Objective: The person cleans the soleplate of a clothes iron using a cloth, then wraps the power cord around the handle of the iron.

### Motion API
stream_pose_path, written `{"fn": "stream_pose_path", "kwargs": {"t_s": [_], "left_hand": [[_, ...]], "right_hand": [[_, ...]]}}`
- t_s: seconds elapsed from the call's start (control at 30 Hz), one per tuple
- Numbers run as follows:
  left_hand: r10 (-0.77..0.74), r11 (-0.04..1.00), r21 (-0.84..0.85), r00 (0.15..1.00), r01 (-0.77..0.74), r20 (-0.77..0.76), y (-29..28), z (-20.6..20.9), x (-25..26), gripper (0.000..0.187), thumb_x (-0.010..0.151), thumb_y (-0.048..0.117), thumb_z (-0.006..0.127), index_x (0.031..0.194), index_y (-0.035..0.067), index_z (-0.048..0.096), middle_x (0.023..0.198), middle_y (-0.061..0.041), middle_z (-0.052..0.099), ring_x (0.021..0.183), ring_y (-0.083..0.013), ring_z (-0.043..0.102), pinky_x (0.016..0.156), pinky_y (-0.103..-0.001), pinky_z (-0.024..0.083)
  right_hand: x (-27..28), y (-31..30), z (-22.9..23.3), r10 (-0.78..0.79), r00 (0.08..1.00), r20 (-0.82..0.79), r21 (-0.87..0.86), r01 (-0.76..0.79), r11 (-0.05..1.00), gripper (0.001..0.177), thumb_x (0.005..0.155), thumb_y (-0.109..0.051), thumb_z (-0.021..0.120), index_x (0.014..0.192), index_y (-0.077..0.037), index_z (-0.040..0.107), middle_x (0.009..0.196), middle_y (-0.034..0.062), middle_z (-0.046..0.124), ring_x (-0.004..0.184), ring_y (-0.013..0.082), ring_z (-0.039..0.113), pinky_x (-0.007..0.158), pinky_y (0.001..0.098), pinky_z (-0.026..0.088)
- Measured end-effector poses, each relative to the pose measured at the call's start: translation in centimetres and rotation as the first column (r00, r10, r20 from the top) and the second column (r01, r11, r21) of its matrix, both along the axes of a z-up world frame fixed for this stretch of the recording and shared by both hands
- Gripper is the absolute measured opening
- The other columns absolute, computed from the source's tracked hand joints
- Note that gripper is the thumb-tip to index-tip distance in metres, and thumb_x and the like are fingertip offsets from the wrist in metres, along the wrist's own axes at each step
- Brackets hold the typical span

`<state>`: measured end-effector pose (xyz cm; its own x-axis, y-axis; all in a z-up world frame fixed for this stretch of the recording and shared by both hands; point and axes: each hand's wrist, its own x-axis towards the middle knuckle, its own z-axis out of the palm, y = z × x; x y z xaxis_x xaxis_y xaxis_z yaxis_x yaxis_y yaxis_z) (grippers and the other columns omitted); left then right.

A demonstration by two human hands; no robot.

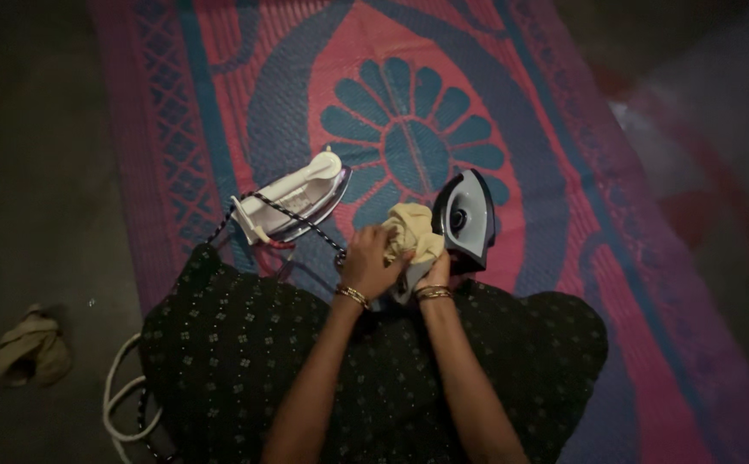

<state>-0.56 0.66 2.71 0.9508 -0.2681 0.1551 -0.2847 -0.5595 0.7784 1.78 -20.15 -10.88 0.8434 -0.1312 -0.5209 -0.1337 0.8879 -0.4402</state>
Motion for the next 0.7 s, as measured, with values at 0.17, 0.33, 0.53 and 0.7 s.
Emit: {"fn": "stream_pose_path", "kwargs": {"t_s": [0.17, 0.33, 0.53, 0.7], "left_hand": [[-0.147, 0.988, -0.058, 0.985, 0.142, -0.095, -2.2, 1.9, -0.4, 0.117, 0.066, 0.063, 0.084, 0.153, 0.003, 0.035, 0.146, -0.027, 0.043, 0.126, -0.0456, 0.053, 0.096, -0.054, 0.045], [-0.127, 0.978, -0.176, 0.988, 0.109, -0.093, -3.7, -4.7, 0.6, 0.085, 0.077, 0.059, 0.078, 0.137, 0.002, 0.057, 0.126, -0.023, 0.067, 0.113, -0.04, 0.066, 0.093, -0.047, 0.054], [-0.106, 0.992, -0.088, 0.983, 0.094, -0.151, -5.1, -6.4, 1.1, 0.063, 0.089, 0.056, 0.069, 0.122, 0.002, 0.066, 0.115, -0.021, 0.069, 0.102, -0.0389, 0.068, 0.088, -0.046, 0.054], [-0.166, 0.979, -0.145, 0.97, 0.141, -0.18, -5.1, -5.6, 0.5, 0.053, 0.086, 0.052, 0.068, 0.11, 0.005, 0.07, 0.108, -0.019, 0.071, 0.099, -0.0378, 0.069, 0.085, -0.046, 0.055]], "right_hand": [[-2.5, 0.3, -0.2, 0.232, 0.971, 0.062, -0.083, -0.227, 0.97, 0.043, 0.104, -0.036, 0.047, 0.131, -0.007, 0.065, 0.122, 0.012, 0.07, 0.108, 0.0272, 0.068, 0.093, 0.0424, 0.056], [-6.3, -1.4, 2.7, 0.417, 0.903, 0.102, -0.187, -0.394, 0.9, 0.025, 0.11, -0.02, 0.055, 0.129, -0.004, 0.062, 0.11, 0.0074, 0.07, 0.1, 0.0202, 0.069, 0.09, 0.0385, 0.059], [-6.7, -1.9, 16.3, 0.299, 0.828, -0.475, -0.861, -0.507, 0.036, 0.035, 0.096, -0.02, 0.061, 0.131, -0.014, 0.066, 0.111, 0.0108, 0.073, 0.098, 0.0219, 0.069, 0.083, 0.0344, 0.056], [-5.1, -0.4, 19.5, 0.49, 0.829, -0.268, -0.579, 0.268, -0.77, 0.051, 0.072, -0.023, 0.079, 0.122, -0.017, 0.069, 0.146, 0.0153, 0.053, 0.137, 0.0339, 0.045, 0.108, 0.0527, 0.036]]}}
